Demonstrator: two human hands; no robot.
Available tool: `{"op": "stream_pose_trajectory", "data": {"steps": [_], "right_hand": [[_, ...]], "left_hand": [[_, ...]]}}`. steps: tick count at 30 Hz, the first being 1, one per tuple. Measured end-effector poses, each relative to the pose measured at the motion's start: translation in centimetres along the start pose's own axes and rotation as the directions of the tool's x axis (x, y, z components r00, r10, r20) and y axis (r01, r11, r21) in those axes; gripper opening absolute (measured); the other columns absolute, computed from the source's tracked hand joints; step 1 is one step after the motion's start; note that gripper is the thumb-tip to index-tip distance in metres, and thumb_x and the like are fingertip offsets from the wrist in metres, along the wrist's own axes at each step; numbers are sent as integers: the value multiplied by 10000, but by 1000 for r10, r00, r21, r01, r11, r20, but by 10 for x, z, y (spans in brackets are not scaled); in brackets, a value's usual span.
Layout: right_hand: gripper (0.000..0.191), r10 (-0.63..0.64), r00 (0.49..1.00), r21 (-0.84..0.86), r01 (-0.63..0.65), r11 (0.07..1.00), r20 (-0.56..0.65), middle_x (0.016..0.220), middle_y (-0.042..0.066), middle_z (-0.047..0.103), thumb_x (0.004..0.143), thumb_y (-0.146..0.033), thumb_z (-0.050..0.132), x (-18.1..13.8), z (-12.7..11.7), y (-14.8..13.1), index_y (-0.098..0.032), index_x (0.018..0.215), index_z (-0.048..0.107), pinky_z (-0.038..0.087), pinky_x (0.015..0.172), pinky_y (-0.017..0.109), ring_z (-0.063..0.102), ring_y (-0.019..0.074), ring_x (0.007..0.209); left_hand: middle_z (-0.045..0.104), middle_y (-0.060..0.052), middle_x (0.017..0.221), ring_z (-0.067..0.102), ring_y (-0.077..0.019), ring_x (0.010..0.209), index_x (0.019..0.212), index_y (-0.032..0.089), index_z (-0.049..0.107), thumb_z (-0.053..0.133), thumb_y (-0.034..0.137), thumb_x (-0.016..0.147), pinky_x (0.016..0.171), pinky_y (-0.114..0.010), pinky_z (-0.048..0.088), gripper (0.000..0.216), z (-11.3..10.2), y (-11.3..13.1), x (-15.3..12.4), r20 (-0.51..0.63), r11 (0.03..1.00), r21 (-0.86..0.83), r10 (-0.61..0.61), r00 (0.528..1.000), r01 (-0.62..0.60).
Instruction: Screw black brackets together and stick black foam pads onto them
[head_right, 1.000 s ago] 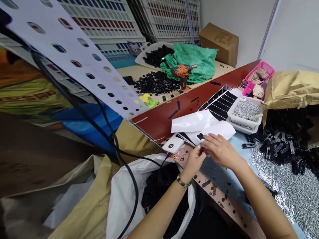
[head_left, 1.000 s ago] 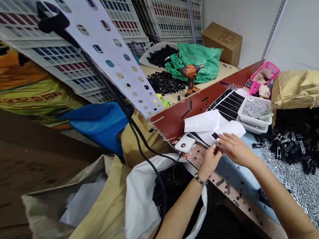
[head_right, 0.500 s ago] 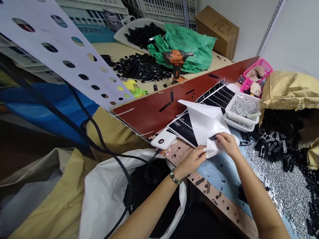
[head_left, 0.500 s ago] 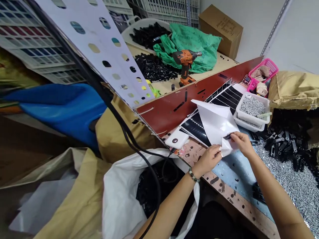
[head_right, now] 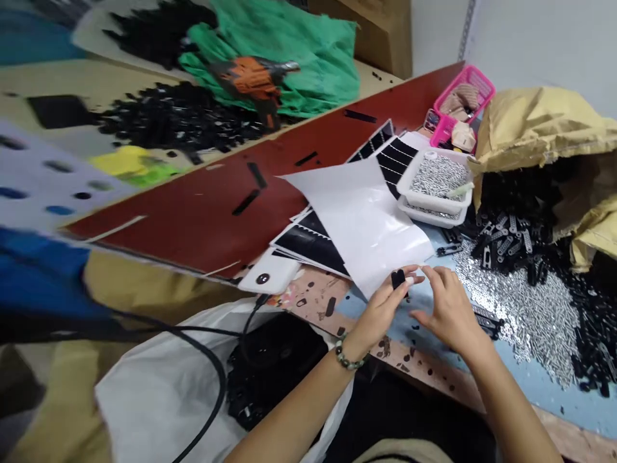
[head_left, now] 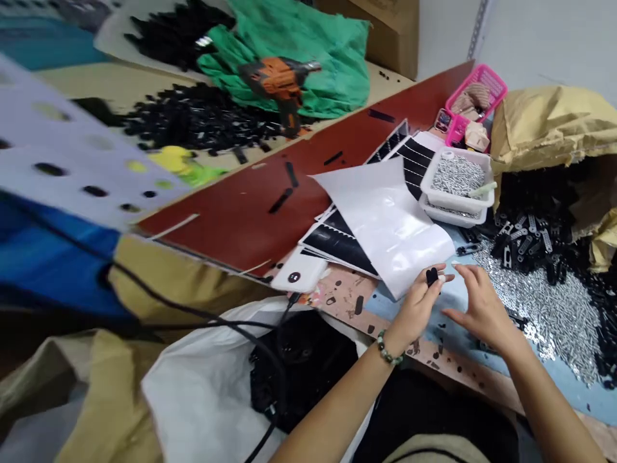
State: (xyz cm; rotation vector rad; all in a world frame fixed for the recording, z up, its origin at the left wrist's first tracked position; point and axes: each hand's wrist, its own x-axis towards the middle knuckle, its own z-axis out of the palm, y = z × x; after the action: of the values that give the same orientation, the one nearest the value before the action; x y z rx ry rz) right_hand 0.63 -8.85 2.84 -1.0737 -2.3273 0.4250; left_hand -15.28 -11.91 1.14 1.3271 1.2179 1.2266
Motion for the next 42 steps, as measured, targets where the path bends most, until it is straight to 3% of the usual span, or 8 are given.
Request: {"op": "stream_pose_trajectory", "data": {"steps": [5, 12, 16, 19, 22, 27, 36, 42], "right_hand": [[376, 47, 998, 137, -51, 989, 32, 1086, 92, 554, 882, -269, 540, -28, -42, 11, -251, 1243, 436, 503, 784, 375, 547, 221, 963], [175, 339, 928, 238, -298, 924, -156, 911, 46, 567, 898, -247, 524, -66, -70, 33, -234, 1072, 540, 477, 627, 286, 560, 159, 756], [313, 253, 967, 274, -252, 928, 33, 1001, 64, 596, 873, -258, 564, -74, -68, 30, -252, 1182, 518, 504, 714, 320, 585, 183, 868], [173, 302, 953, 311, -294, 904, 23, 832, 26, 607, 887, -246, 536, -78, -64, 29, -240, 1048, 599, 500, 692, 305, 583, 157, 763], [138, 590, 794, 478, -466, 744, -145, 760, 13, 590, 842, -308, 600, -87, -58, 40, -213, 936, 637, 490, 577, 269, 574, 134, 649], [223, 812, 584, 706, -571, 419, -10, 695, 3, 584, 734, -403, 682, -94, -34, 58, -182, 768, 671, 480, 461, 242, 566, 113, 527], [263, 840, 538, 655, -659, 371, 66, 660, -6, 584, 731, -434, 663, -92, -19, 62, -173, 764, 668, 506, 500, 246, 555, 106, 509], [260, 794, 607, 475, -703, 530, 11, 690, 14, 607, 791, -430, 589, -91, -18, 62, -180, 788, 659, 488, 546, 280, 568, 130, 519]], "left_hand": [[424, -76, 1439, 370, -236, 1342, 1327, 208, 477, 361, 247, 940, 1144, -430, 292, 406, 19, 2, 3, 381, 965, 165, 127, 916, -202], [375, -38, 1479, 347, -225, 1360, 1325, 239, 506, 281, 225, 961, 1146, -429, 303, 428, 50, 6, 12, 468, 943, 239, 97, 878, -231], [431, -73, 1440, 358, -237, 1350, 1345, 198, 477, 351, 147, 899, 1134, -459, 316, 466, 62, 6, 11, 631, 876, 270, 152, 761, -399], [451, -79, 1425, 398, -211, 1325, 1373, 187, 437, 289, 158, 940, 1114, -421, 350, 459, 62, 4, 10, 564, 883, 312, 126, 816, -352], [511, -69, 1366, 433, -210, 1290, 1351, 208, 466, 251, 204, 974, 1075, -419, 372, 434, 56, -1, 8, 431, 852, 406, 140, 892, -330], [600, -78, 1276, 487, -283, 1200, 1214, 180, 584, 417, 231, 924, 966, -496, 362, 338, 58, -10, -2, 549, 631, 552, 217, 807, -546], [588, -81, 1302, 499, -270, 1194, 1220, 169, 581, 401, 234, 941, 980, -486, 292, 338, 63, -15, -8, 586, 553, 594, 199, 785, -584], [590, -81, 1296, 499, -261, 1187, 1223, 168, 570, 416, 242, 928, 985, -480, 293, 342, 65, -13, -7, 592, 553, 591, 197, 782, -587]]}}
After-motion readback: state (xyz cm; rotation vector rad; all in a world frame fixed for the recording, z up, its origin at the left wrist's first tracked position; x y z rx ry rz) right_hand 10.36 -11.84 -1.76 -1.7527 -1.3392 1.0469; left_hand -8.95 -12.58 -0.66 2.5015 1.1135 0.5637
